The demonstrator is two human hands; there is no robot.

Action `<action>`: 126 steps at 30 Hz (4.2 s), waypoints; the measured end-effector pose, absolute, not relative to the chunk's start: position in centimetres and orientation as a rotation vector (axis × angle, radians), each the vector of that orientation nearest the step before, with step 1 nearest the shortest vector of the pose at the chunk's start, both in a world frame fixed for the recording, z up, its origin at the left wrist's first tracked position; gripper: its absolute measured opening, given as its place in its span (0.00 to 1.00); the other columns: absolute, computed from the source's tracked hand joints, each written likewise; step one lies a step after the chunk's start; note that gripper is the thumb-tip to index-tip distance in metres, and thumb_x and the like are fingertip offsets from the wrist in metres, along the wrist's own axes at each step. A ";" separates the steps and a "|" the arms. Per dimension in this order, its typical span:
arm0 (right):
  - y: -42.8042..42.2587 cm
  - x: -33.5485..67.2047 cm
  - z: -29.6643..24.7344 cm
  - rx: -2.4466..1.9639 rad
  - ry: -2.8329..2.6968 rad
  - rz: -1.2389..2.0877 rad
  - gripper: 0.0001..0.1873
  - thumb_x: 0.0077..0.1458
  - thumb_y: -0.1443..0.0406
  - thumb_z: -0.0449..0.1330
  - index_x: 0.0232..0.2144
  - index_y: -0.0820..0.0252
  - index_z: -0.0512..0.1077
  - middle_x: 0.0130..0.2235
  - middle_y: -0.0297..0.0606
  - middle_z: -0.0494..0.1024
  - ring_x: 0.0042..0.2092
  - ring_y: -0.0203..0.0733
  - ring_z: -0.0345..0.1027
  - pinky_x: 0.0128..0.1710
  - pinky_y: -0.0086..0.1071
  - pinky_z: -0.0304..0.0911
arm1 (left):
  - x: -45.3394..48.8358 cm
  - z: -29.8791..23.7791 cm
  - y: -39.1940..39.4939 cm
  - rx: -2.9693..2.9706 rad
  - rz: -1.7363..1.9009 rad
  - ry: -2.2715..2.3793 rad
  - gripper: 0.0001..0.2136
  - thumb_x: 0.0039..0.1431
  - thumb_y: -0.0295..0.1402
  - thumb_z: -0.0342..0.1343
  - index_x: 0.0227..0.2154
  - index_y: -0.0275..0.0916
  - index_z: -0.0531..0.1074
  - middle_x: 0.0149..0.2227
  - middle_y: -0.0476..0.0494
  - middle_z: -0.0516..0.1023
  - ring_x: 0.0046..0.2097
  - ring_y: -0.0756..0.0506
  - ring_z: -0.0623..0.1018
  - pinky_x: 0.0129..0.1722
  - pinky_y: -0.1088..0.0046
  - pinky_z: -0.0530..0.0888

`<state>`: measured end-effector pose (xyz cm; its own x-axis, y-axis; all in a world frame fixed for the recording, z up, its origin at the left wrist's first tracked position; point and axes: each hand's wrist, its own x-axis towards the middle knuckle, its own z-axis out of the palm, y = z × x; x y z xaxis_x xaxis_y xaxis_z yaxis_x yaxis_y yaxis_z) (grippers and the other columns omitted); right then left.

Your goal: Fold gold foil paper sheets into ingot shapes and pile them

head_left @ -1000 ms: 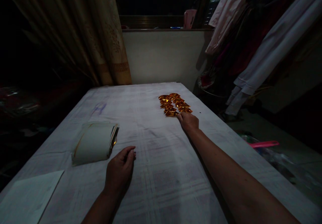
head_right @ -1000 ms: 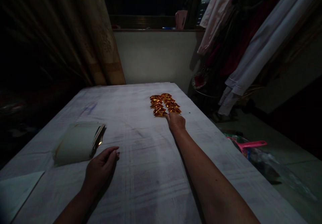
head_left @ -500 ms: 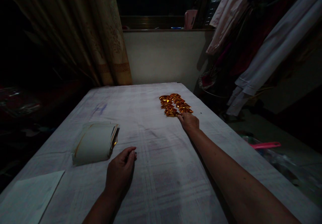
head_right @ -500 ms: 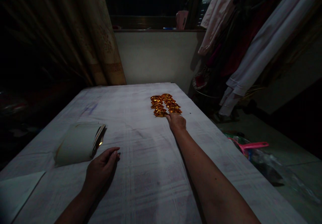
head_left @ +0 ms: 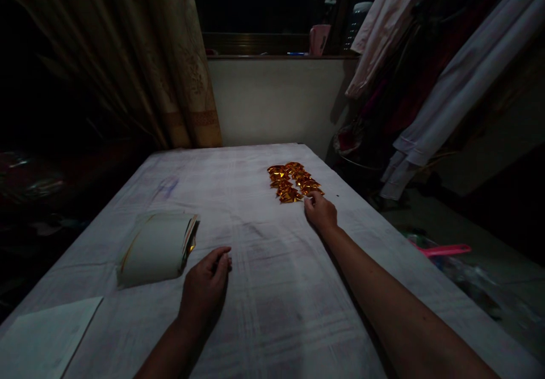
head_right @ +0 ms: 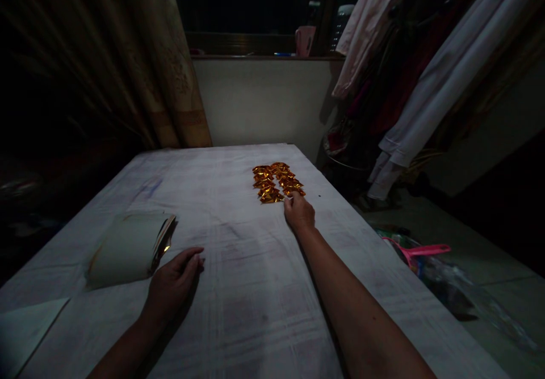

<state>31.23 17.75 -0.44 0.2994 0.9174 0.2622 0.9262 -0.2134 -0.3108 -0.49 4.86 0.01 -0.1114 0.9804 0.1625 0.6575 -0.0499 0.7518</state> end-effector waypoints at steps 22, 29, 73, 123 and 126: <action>32.8 20.4 1.5 -1.824 -2.393 -0.390 0.20 0.66 0.65 0.48 0.55 0.61 0.73 0.69 0.49 0.61 0.69 0.60 0.47 0.68 0.61 0.29 | 0.8 -2.2 14.4 1.998 1.104 1.846 0.17 0.62 0.38 0.48 0.45 0.41 0.78 0.47 0.39 0.82 0.50 0.38 0.79 0.54 0.56 0.75; 33.9 21.9 0.9 -1.933 -2.380 -0.339 0.20 0.65 0.64 0.48 0.51 0.60 0.75 0.59 0.53 0.73 0.62 0.63 0.58 0.65 0.66 0.30 | 0.8 -2.2 14.3 2.001 1.096 1.851 0.17 0.62 0.38 0.48 0.46 0.41 0.78 0.47 0.40 0.82 0.50 0.38 0.79 0.54 0.56 0.76; 35.4 35.8 1.2 -2.292 -2.108 -0.269 0.20 0.66 0.62 0.47 0.51 0.57 0.75 0.57 0.52 0.71 0.57 0.56 0.62 0.57 0.56 0.52 | 0.6 -2.4 14.4 2.037 1.102 1.844 0.16 0.62 0.38 0.49 0.45 0.40 0.79 0.45 0.40 0.83 0.48 0.39 0.80 0.52 0.55 0.76; 34.6 36.3 -0.6 -2.103 -2.331 -0.395 0.24 0.67 0.59 0.45 0.60 0.54 0.69 0.68 0.45 0.63 0.69 0.55 0.48 0.65 0.64 0.36 | 0.6 -2.3 14.4 2.047 1.062 1.868 0.17 0.63 0.39 0.48 0.45 0.41 0.78 0.45 0.40 0.83 0.49 0.38 0.79 0.53 0.53 0.76; 34.2 36.4 -0.3 -2.115 -2.300 -0.377 0.24 0.67 0.59 0.44 0.59 0.55 0.69 0.67 0.46 0.63 0.68 0.55 0.49 0.65 0.64 0.37 | 0.6 -2.3 14.4 2.047 1.058 1.856 0.16 0.63 0.39 0.48 0.45 0.40 0.78 0.45 0.40 0.82 0.49 0.38 0.79 0.53 0.53 0.76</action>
<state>36.43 34.20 -0.33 -0.0972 0.9829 0.1567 0.9815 0.0685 0.1788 0.61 14.40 -2.26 -0.0340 0.9257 0.3767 0.7956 -0.2030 0.5708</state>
